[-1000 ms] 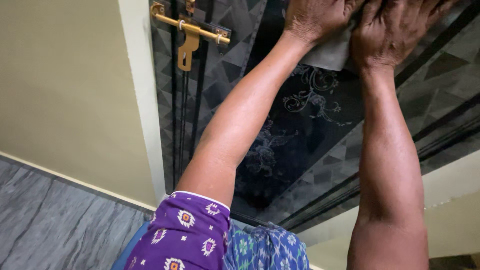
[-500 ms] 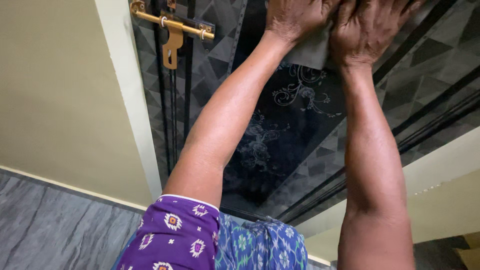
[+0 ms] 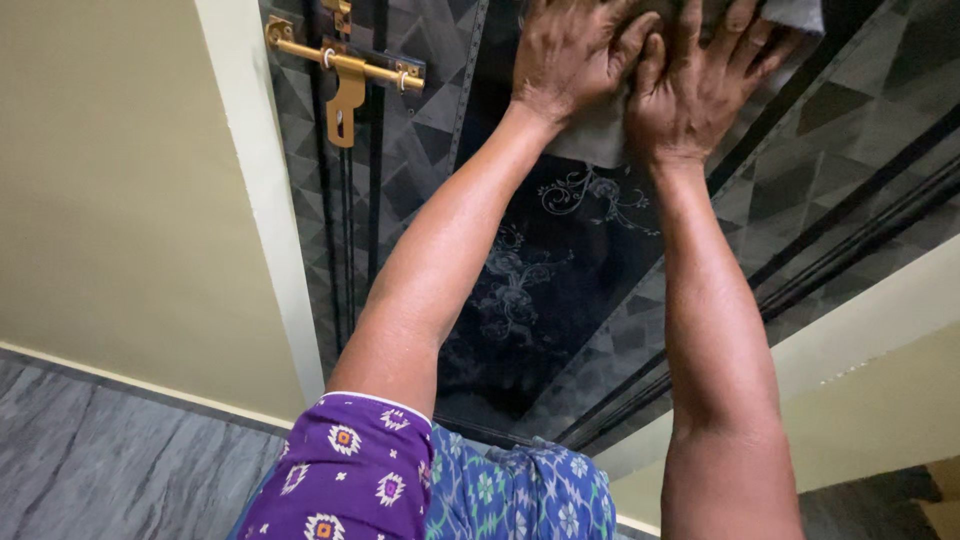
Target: The person wipes the surface of a dark patterned door with a white cloth, using both hands to rub and smooth the surface. They repeatedly fold and unfold the cloth to use different sections while continuing to clean the same area.
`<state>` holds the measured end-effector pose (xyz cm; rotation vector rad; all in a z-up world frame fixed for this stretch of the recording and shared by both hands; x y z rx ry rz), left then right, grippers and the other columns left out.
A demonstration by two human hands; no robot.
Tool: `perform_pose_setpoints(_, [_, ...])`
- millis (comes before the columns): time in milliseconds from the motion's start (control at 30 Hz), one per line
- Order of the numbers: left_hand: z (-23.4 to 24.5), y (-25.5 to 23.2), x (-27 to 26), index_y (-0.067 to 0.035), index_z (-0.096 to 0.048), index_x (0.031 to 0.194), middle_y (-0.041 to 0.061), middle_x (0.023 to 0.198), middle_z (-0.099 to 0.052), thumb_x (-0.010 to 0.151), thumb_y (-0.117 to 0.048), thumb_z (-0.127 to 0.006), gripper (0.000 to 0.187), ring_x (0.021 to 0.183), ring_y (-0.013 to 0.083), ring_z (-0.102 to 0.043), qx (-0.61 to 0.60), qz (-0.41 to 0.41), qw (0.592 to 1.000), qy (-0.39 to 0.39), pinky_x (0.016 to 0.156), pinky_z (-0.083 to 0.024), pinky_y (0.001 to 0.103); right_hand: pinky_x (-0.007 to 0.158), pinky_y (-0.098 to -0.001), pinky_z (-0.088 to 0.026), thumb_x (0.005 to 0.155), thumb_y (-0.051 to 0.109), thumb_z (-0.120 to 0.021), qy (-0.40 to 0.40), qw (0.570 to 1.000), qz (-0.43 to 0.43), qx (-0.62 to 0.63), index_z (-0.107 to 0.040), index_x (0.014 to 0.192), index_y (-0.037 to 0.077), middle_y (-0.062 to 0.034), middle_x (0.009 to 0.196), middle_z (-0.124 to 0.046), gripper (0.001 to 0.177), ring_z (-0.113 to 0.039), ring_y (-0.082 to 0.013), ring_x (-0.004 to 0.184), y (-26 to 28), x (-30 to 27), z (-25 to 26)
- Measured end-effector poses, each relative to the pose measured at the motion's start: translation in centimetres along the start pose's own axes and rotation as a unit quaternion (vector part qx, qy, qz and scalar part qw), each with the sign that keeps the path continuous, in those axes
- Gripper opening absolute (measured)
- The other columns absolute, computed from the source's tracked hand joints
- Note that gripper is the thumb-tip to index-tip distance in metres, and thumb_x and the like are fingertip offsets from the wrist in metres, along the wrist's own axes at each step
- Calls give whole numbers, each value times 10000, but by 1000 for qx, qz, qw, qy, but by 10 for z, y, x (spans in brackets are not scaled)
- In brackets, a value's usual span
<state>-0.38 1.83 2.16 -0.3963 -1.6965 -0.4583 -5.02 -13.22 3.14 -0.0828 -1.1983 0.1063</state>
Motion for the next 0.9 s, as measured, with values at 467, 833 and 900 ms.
perform_pose_setpoints(467, [14, -4, -29, -405, -294, 1627, 32, 1701, -169, 1145, -523, -410, 509, 1592, 307, -106, 60, 0, 991, 118, 1330, -93, 570, 1278, -668, 23, 1184, 522, -329, -70, 997, 38, 7, -234, 1728, 332, -201, 1720, 8, 583, -20, -410, 1615, -1, -37, -16])
perform_pose_setpoints(833, [29, -12, -54, -408, -257, 1672, -4, 1762, -31, 1155, -482, -392, 539, 1651, 231, -32, 63, -40, 996, 48, 1336, -54, 510, 1280, -672, 0, 1167, 526, -359, -92, 994, 59, 30, -272, 1722, 313, -217, 1722, -8, 600, -39, -426, 1613, -6, -67, -45])
perform_pose_setpoints(900, [32, -13, -58, -410, -264, 1671, 5, 1760, -18, 1153, -475, -389, 537, 1646, 228, -30, 68, -43, 995, 57, 1355, -50, 528, 1289, -671, -9, 1179, 541, -374, -84, 994, 57, 46, -271, 1725, 318, -219, 1727, -11, 599, -36, -437, 1614, -6, -72, -46])
Point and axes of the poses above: each hand's wrist, its own x-axis towards the middle knuckle, its own z-axis out of the back of the hand, y = z × x, the point moved 1 cm from there along x, towards the middle knuckle
